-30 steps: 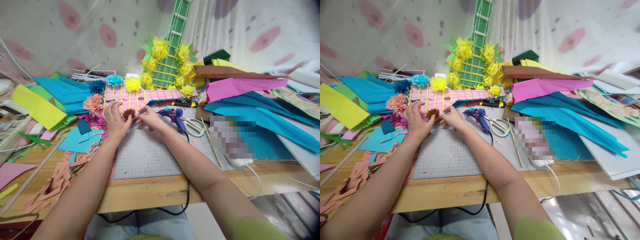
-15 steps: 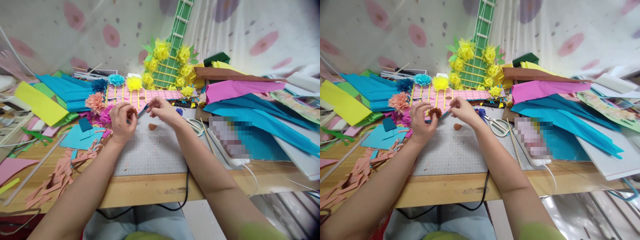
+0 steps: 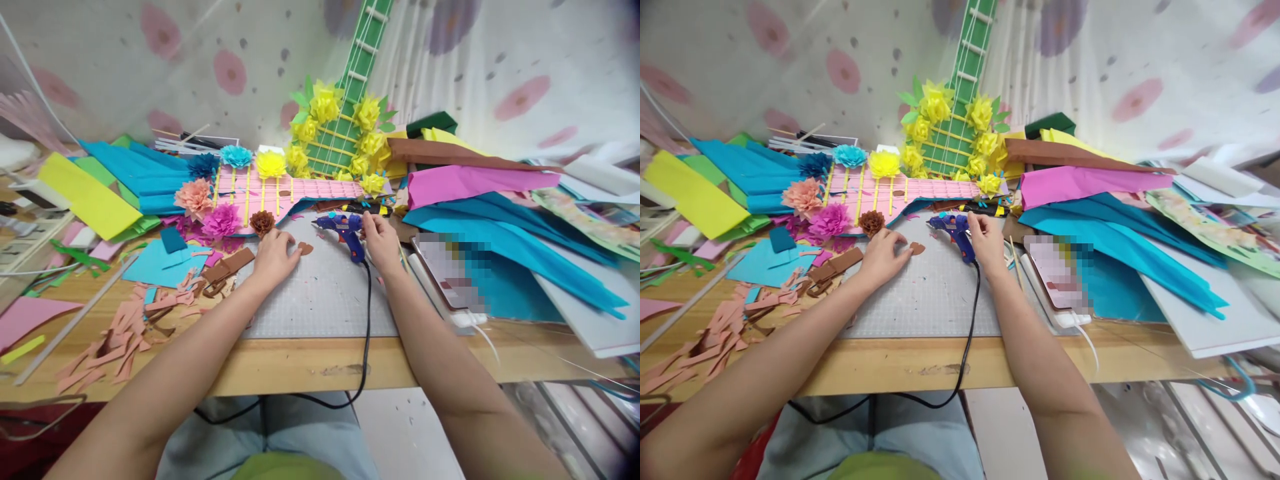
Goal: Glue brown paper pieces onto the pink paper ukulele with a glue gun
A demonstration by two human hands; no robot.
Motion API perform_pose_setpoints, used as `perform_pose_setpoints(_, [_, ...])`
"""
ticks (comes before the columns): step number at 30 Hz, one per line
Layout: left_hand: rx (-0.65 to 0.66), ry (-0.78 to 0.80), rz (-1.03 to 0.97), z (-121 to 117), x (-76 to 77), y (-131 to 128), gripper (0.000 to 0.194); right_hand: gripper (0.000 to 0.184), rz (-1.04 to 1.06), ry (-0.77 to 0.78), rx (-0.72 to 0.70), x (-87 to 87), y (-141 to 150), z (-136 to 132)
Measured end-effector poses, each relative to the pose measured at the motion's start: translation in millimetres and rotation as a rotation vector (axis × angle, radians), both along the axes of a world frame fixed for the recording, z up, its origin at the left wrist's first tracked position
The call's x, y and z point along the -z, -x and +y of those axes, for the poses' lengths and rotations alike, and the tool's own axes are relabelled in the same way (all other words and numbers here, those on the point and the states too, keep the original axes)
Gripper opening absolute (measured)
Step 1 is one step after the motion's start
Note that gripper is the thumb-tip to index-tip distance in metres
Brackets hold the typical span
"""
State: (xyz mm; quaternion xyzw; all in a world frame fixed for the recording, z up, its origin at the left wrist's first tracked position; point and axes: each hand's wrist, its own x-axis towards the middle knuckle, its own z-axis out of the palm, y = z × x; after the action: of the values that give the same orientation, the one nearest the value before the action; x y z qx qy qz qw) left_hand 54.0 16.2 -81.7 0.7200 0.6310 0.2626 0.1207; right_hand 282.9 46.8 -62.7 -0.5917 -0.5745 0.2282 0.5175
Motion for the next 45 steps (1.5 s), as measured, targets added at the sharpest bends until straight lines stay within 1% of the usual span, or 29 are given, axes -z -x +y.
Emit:
perform_pose_setpoints(3, [-0.013,0.017,-0.061,1.3,-0.5,-1.2,0.015,0.055,-0.125,0.030,-0.070,6.2,9.7,-6.4])
perform_pose_setpoints(6, [0.002,0.026,-0.096,2.6,0.0,-1.3,0.007,0.051,-0.249,0.180,-0.118,4.2,21.2,-10.1])
perform_pose_setpoints(9, [0.008,0.013,-0.099,3.1,1.7,-0.4,0.006,0.043,-0.386,0.325,-0.064,2.5,27.5,-10.9])
perform_pose_setpoints(11, [0.017,-0.010,-0.094,2.4,2.5,0.2,0.007,0.040,-0.435,0.359,-0.026,3.3,28.1,-10.4])
perform_pose_setpoints(13, [0.050,-0.050,-0.081,1.0,2.7,0.6,0.007,0.042,-0.446,0.356,-0.010,5.3,27.1,-9.7])
perform_pose_setpoints(16, [0.147,-0.110,-0.041,0.5,1.4,0.4,0.012,0.046,-0.409,0.331,0.006,8.9,25.1,-9.0])
perform_pose_setpoints(19, [0.229,-0.076,0.005,4.7,-1.6,-1.2,0.023,0.046,-0.363,0.314,0.012,11.4,23.6,-8.4])
perform_pose_setpoints(20, [0.237,-0.046,0.018,6.9,-2.9,-2.3,0.023,0.047,-0.355,0.312,0.011,11.9,23.3,-8.2])
perform_pose_setpoints(23, [0.208,0.028,0.037,12.0,-5.6,-6.7,0.013,0.047,-0.358,0.316,0.015,12.6,22.9,-7.7])
perform_pose_setpoints(28, [0.094,0.000,-0.059,10.3,-2.2,-12.8,0.013,0.045,-0.353,0.319,0.025,11.3,24.1,-7.6])
perform_pose_setpoints(30, [0.073,-0.001,-0.072,8.9,-0.6,-13.0,0.012,0.044,-0.346,0.312,0.016,10.7,24.7,-7.7])
perform_pose_setpoints(35, [0.084,-0.013,-0.095,7.3,-1.7,-8.2,0.011,0.043,-0.336,0.281,0.000,12.0,24.5,-6.4])
perform_pose_setpoints(40, [0.202,-0.023,-0.088,6.1,-1.9,-4.3,0.008,0.042,-0.317,0.248,-0.014,12.9,24.8,-4.8])
perform_pose_setpoints(42, [0.181,0.002,-0.120,7.0,-1.5,-4.0,0.005,0.041,-0.310,0.257,-0.010,12.0,25.7,-4.9])
perform_pose_setpoints(45, [0.153,0.023,-0.183,8.9,-2.1,-3.6,0.009,0.041,-0.304,0.271,-0.004,10.4,26.7,-5.5])
